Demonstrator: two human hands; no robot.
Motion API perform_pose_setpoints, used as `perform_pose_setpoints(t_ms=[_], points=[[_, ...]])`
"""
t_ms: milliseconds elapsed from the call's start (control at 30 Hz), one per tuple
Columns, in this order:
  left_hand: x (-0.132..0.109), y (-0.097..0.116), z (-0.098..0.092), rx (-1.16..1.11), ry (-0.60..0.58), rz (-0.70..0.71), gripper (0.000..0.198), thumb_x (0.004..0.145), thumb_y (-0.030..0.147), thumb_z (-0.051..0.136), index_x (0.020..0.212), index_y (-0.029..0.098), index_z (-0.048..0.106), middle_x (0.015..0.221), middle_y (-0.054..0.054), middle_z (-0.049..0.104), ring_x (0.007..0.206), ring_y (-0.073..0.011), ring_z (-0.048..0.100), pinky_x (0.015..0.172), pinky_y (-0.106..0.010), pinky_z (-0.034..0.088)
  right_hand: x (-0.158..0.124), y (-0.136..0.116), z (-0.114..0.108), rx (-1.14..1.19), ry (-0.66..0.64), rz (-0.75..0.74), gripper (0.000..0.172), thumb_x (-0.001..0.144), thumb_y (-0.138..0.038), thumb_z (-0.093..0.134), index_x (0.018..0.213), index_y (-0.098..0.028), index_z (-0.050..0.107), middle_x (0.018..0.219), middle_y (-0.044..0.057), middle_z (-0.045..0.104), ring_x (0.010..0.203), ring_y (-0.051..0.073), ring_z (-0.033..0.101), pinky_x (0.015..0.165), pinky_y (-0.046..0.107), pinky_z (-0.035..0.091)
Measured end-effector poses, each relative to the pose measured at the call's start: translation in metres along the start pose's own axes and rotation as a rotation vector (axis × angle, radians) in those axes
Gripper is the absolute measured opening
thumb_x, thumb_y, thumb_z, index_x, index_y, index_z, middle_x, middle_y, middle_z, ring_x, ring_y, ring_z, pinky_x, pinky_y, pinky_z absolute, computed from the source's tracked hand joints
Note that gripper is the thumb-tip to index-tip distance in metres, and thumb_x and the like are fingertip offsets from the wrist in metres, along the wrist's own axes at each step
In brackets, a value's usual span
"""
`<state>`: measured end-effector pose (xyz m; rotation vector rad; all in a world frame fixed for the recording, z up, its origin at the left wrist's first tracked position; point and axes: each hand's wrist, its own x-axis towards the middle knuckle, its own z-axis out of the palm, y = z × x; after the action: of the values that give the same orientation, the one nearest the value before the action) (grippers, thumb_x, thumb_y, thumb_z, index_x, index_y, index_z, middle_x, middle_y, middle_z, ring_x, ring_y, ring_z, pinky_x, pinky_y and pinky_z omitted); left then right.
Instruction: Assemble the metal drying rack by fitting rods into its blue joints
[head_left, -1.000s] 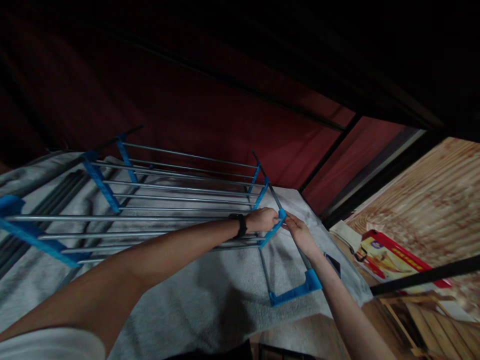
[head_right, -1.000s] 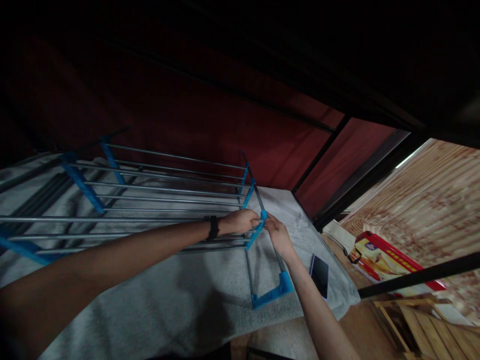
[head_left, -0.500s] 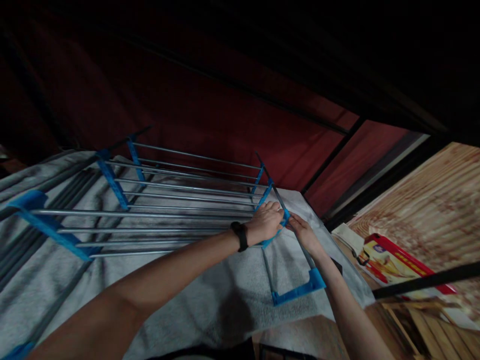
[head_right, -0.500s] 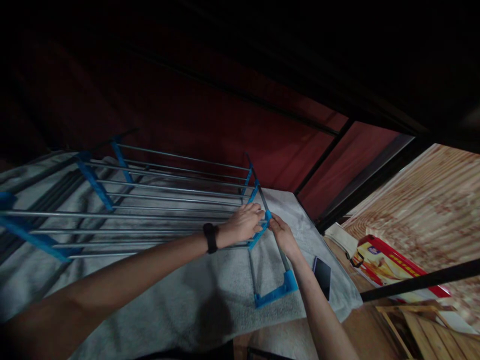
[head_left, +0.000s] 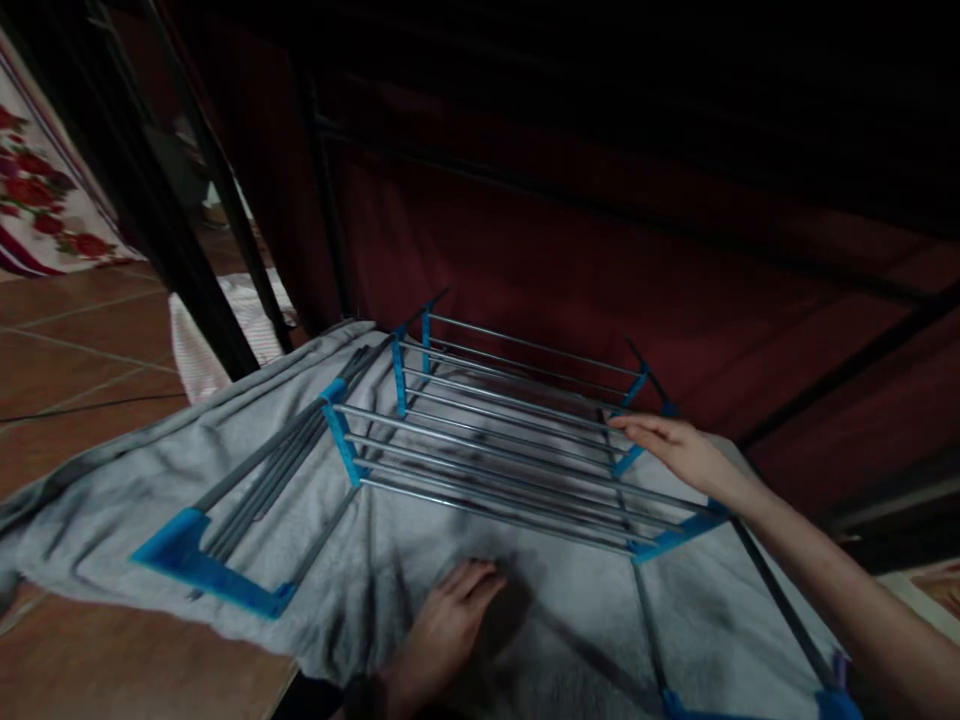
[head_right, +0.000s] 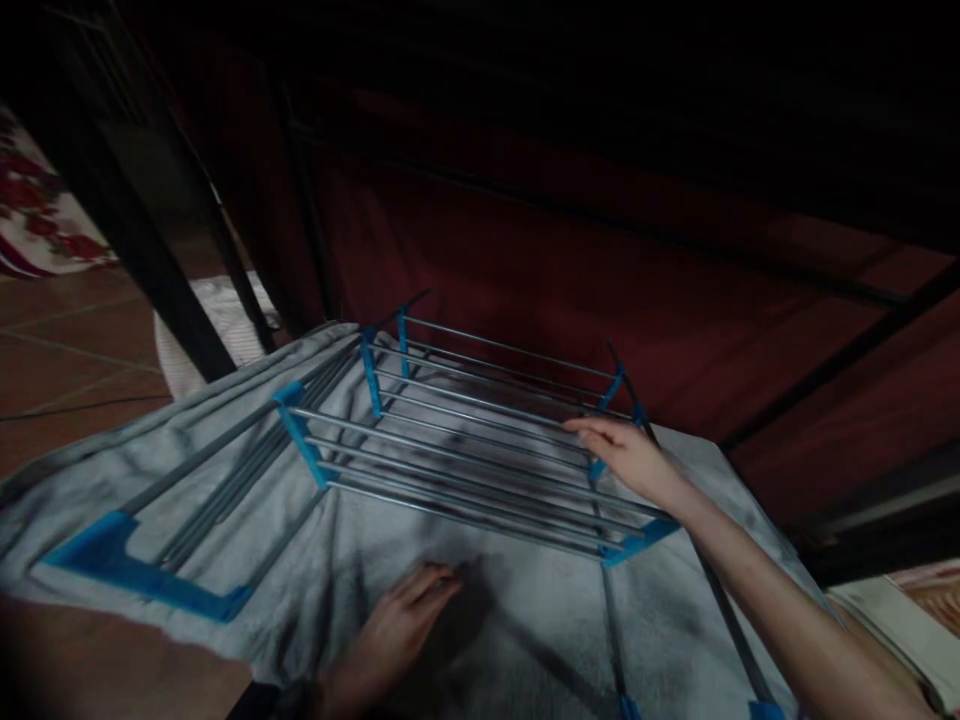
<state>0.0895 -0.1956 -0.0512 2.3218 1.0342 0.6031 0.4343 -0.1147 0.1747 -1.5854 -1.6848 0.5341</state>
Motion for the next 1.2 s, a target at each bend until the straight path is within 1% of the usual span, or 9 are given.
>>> perform_pose_setpoints(t_ms=[67, 167, 333, 500, 633, 733, 867, 1033, 1200], points=[[-0.014, -0.030, -0.007, -0.002, 0.051, -0.075, 0.057, 0.087, 0.004, 0.044, 0.128, 0.033, 0.071, 0.130, -0.005, 0.071, 0.124, -0.0234, 0.064, 0.108, -0.041, 0.054, 0.029, -0.014, 0.038, 0.001, -0.189, -0.052, 0.036, 0.079, -0.055, 0.066, 0.096, -0.027, 0.082, 0.105, 0.005, 0.079, 0.102, 0.030, 0.072, 0.098, 0.045, 0.055], [-0.027, -0.066, -0.017, -0.008, 0.208, -0.169, 0.048, 0.093, 0.013, 0.041, 0.122, 0.031, 0.074, 0.123, -0.007, 0.073, 0.117, -0.0236, 0.068, 0.104, -0.041, 0.057, 0.069, -0.024, 0.099, -0.142, -0.386, -0.163, 0.026, 0.085, -0.037, 0.060, 0.098, -0.026, 0.081, 0.106, 0.004, 0.079, 0.104, 0.027, 0.071, 0.100, 0.041, 0.053], [-0.036, -0.100, -0.029, -0.030, 0.560, -0.347, 0.036, 0.094, 0.026, 0.044, 0.110, 0.026, 0.075, 0.119, -0.010, 0.071, 0.115, -0.0276, 0.068, 0.105, -0.048, 0.057, 0.112, -0.020, 0.194, -0.473, -0.621, -0.342, 0.036, 0.087, -0.010, 0.048, 0.113, -0.015, 0.072, 0.124, 0.014, 0.071, 0.115, 0.025, 0.065, 0.104, 0.038, 0.049], [-0.028, -0.125, -0.040, -0.150, 0.892, -0.612, 0.023, 0.092, 0.038, 0.050, 0.103, 0.022, 0.062, 0.124, -0.012, 0.061, 0.121, -0.0289, 0.061, 0.108, -0.051, 0.052, 0.132, -0.012, 0.267, -0.597, -0.623, -0.312, 0.056, 0.085, -0.003, 0.044, 0.139, -0.010, 0.056, 0.148, 0.018, 0.053, 0.133, 0.027, 0.053, 0.111, 0.040, 0.044], [-0.006, -0.143, -0.049, -0.227, 1.054, -0.710, 0.039, 0.090, 0.043, 0.052, 0.122, 0.020, 0.052, 0.128, -0.016, 0.056, 0.128, -0.0317, 0.054, 0.114, -0.055, 0.045, 0.144, -0.015, 0.307, -0.632, -0.536, -0.249, 0.068, 0.088, -0.006, 0.043, 0.156, -0.008, 0.037, 0.162, 0.020, 0.037, 0.149, 0.029, 0.036, 0.120, 0.044, 0.034], [0.011, -0.152, -0.057, -0.277, 1.056, -0.741, 0.053, 0.092, 0.041, 0.049, 0.139, 0.016, 0.044, 0.141, -0.020, 0.049, 0.135, -0.0335, 0.050, 0.115, -0.055, 0.043, 0.154, -0.021, 0.328, -0.657, -0.530, -0.232, 0.068, 0.089, -0.008, 0.046, 0.157, -0.007, 0.034, 0.157, 0.022, 0.043, 0.144, 0.029, 0.043, 0.118, 0.043, 0.037], [0.021, -0.166, -0.064, -0.218, 0.979, -0.702, 0.057, 0.091, 0.032, 0.048, 0.144, 0.013, 0.043, 0.143, -0.021, 0.050, 0.139, -0.0340, 0.047, 0.119, -0.055, 0.039, 0.168, -0.030, 0.346, -0.658, -0.523, -0.124, 0.049, 0.096, -0.011, 0.036, 0.143, -0.015, 0.048, 0.138, 0.017, 0.061, 0.119, 0.027, 0.062, 0.100, 0.041, 0.050], [0.018, -0.184, -0.062, -0.145, 0.879, -0.699, 0.058, 0.089, 0.028, 0.047, 0.145, 0.015, 0.044, 0.137, -0.018, 0.058, 0.130, -0.0327, 0.055, 0.114, -0.054, 0.044, 0.178, -0.039, 0.361, -0.625, -0.532, -0.150, 0.031, 0.099, -0.021, 0.044, 0.128, -0.017, 0.055, 0.128, 0.015, 0.065, 0.108, 0.026, 0.065, 0.089, 0.037, 0.052], [0.015, -0.190, -0.059, -0.063, 0.820, -0.690, 0.049, 0.091, 0.033, 0.046, 0.136, 0.015, 0.053, 0.123, -0.017, 0.065, 0.116, -0.0338, 0.062, 0.104, -0.055, 0.050, 0.183, -0.036, 0.372, -0.551, -0.459, -0.197, 0.020, 0.101, -0.026, 0.048, 0.113, -0.017, 0.061, 0.119, 0.013, 0.069, 0.105, 0.027, 0.066, 0.088, 0.037, 0.052]])
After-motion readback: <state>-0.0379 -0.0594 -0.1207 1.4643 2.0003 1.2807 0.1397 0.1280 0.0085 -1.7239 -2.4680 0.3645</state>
